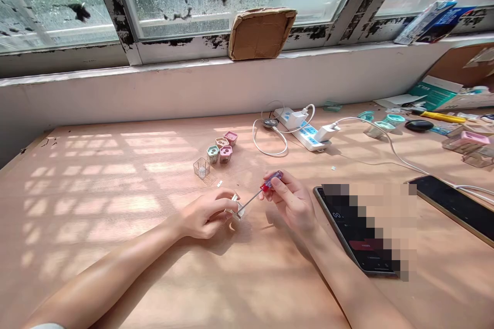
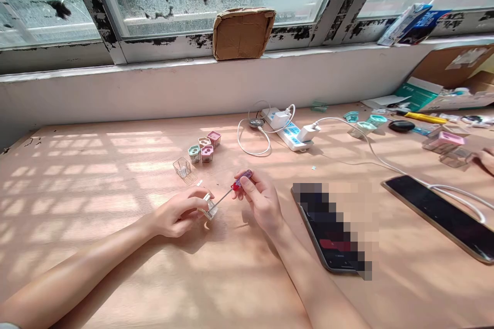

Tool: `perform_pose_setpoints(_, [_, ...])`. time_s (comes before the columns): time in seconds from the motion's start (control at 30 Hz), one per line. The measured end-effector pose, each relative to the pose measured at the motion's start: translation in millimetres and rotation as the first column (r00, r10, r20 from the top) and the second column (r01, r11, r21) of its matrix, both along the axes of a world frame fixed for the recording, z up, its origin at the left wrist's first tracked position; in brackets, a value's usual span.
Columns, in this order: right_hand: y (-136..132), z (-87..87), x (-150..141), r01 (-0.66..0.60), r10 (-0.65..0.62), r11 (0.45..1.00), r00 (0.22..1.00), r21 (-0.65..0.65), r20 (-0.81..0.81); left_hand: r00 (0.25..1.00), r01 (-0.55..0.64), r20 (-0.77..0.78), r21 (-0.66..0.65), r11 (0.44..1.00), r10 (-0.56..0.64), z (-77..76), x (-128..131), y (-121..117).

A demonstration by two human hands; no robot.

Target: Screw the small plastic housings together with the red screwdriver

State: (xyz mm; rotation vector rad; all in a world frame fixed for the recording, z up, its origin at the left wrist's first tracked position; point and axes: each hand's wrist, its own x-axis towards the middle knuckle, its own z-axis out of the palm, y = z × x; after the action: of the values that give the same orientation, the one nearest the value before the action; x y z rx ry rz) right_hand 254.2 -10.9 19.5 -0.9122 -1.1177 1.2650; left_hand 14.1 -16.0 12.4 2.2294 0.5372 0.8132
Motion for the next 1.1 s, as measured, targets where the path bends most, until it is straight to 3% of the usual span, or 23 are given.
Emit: perform_pose_setpoints(1.1, [-10.0,4.8,-1.1,0.039,-0.06,0.989,0.988,0.14,0.143,0.999,-0.031,0.012,-0.033,0.999,0.031,-1.6,0.8,1.6])
